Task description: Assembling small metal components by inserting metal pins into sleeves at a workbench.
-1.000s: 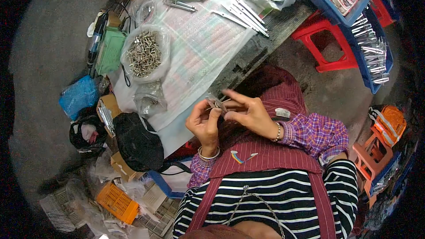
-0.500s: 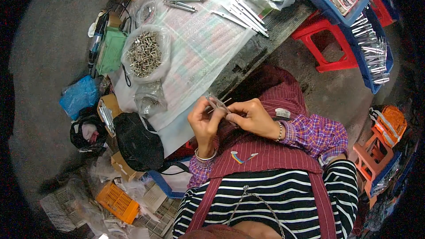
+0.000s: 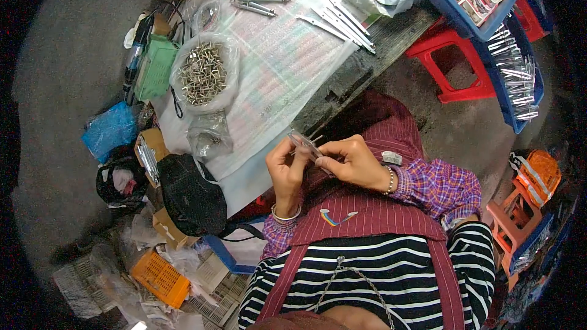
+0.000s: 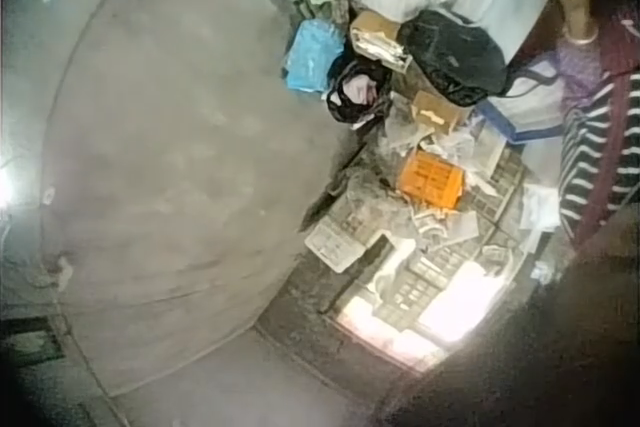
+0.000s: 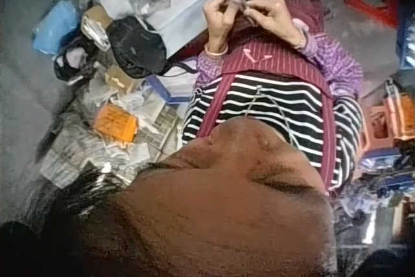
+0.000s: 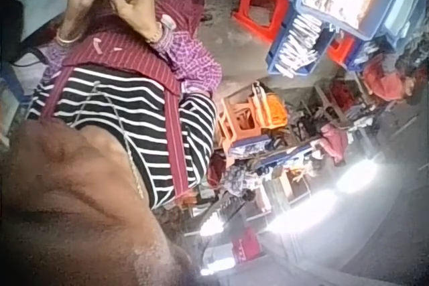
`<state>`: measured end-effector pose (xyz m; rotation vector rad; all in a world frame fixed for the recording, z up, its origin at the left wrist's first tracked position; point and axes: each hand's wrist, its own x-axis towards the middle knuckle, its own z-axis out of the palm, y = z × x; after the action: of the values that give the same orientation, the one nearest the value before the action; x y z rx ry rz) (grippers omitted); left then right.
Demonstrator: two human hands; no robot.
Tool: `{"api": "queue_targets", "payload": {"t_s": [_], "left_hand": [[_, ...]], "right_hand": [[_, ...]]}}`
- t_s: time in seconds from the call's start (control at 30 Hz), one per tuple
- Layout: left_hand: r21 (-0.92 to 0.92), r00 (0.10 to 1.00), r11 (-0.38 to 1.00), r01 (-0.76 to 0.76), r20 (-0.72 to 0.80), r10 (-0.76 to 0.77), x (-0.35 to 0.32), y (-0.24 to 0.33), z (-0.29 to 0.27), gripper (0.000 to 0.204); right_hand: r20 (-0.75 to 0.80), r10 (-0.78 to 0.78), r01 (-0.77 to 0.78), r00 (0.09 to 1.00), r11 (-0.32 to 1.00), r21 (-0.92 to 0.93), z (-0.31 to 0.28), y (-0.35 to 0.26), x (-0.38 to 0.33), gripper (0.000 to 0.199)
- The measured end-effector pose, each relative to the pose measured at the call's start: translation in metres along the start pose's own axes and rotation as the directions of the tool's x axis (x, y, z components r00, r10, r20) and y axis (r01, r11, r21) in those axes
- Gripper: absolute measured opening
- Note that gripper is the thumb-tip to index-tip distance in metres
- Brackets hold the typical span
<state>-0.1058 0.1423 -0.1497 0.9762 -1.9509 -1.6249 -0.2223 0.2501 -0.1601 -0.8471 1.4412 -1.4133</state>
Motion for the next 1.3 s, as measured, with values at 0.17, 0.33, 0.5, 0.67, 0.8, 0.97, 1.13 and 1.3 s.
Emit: {"api": "queue_targets", "payload": {"t_s": [0.17, 0.33, 0.5, 0.67, 0.8, 0.97, 1.13, 1.3], "left_hand": [[0.006, 0.990, 0.991, -0.132, -0.040, 0.133, 0.000, -0.001, 0.001, 0.018], [-0.165, 0.996, 0.986, 0.005, -0.091, -0.020, 0.002, 0.006, 0.010, 0.018], [0.032, 0.992, 0.994, -0.100, -0.077, 0.103, -0.002, -0.004, 0.000, 0.020], [-0.178, 0.996, 0.980, 0.087, -0.004, -0.089, -0.003, -0.010, 0.001, 0.014], [-0.374, 0.988, 0.915, 0.152, 0.041, -0.148, -0.003, 0.006, 0.004, 0.012], [-0.334, 0.989, 0.935, 0.121, -0.041, -0.143, -0.007, 0.003, 0.004, 0.016], [-0.289, 0.988, 0.950, 0.115, -0.065, -0.139, -0.014, 0.006, 0.008, 0.018], [-0.143, 0.988, 0.984, -0.110, -0.124, 0.093, -0.015, 0.000, 0.011, 0.019]], "right_hand": [[0.026, 0.001, -0.001, 1.000, 1.000, 0.007, 0.000, -0.006, 0.001, 0.011], [0.031, 0.034, -0.035, 0.999, 0.998, 0.042, -0.001, 0.000, 0.001, 0.011], [0.046, 0.023, -0.024, 0.999, 1.000, 0.005, -0.002, -0.005, 0.000, 0.013], [0.029, 0.075, -0.077, 0.997, 0.995, 0.068, -0.003, 0.001, 0.000, 0.013], [0.044, 0.163, -0.167, 0.986, 0.982, 0.091, -0.007, 0.001, 0.001, 0.015], [-0.116, 0.006, -0.008, 0.993, 1.000, -0.017, -0.009, -0.008, 0.005, 0.019], [-0.114, -0.028, 0.025, 0.993, 0.999, -0.030, -0.013, -0.012, 0.011, 0.018], [-0.131, -0.183, 0.168, 0.974, 0.979, -0.120, -0.015, -0.017, 0.011, 0.013]]}}
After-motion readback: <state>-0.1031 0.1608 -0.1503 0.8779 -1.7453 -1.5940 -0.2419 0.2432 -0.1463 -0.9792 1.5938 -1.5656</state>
